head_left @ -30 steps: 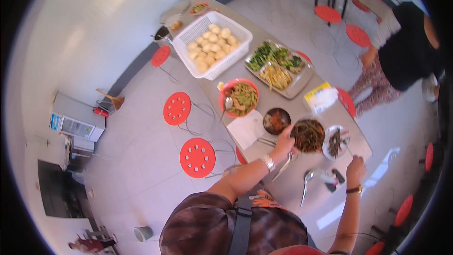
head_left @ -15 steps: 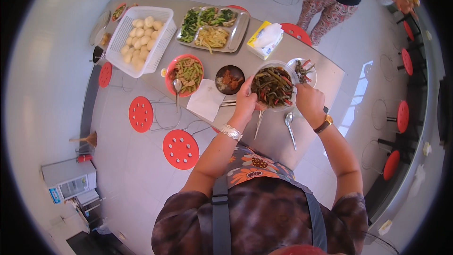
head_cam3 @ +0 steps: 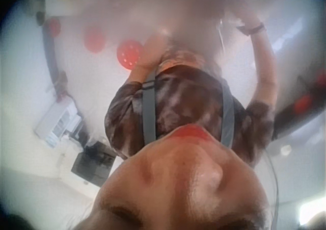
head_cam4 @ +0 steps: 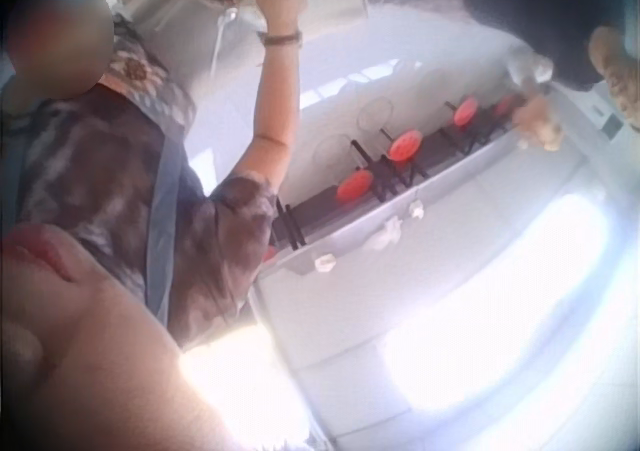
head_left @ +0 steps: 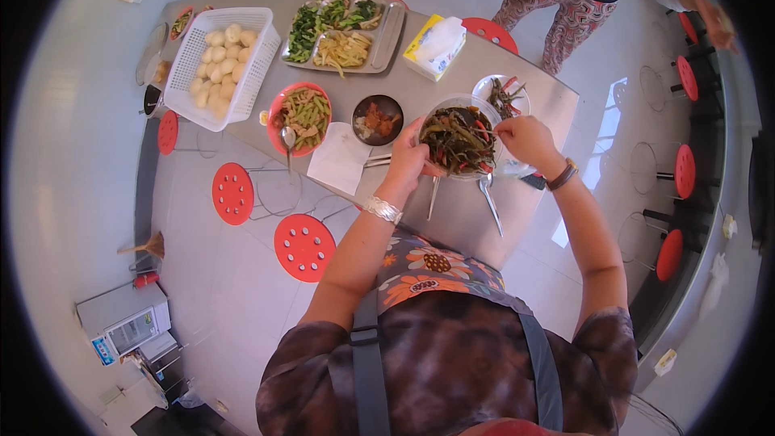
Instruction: The person takes a plate and a spoon from a refrigerator and serves various foods, including green beans and meat, from bowls on a table onto the plate before picking up a large bun.
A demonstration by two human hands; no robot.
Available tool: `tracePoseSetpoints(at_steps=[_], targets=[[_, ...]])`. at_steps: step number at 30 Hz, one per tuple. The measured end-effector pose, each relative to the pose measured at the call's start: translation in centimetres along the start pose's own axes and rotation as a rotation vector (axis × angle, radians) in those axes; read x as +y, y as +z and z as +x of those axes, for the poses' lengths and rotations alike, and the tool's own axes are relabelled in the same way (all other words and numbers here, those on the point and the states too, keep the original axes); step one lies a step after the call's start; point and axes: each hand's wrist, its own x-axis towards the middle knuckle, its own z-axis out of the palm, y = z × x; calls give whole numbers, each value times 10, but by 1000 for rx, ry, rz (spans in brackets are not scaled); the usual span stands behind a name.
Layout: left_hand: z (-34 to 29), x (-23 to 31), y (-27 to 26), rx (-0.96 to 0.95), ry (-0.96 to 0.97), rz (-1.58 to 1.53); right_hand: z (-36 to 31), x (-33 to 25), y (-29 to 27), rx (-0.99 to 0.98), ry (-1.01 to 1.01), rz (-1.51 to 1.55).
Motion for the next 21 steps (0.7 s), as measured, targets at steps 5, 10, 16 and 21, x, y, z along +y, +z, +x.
tracePoseSetpoints(at_steps=[5,10,16,21], targets=[[8,-3,0,-47,-51,45,-1,11,1,-149,-84,162],[10,-5,3,-74,8,-17,4,18,-1,-206,-41,238],[15,-5,0,-83,-16,-67,-4,7,-34,92,-23,-250],[16,-6,5,-22,79,-99,-11,15,-31,-2,-18,-295]])
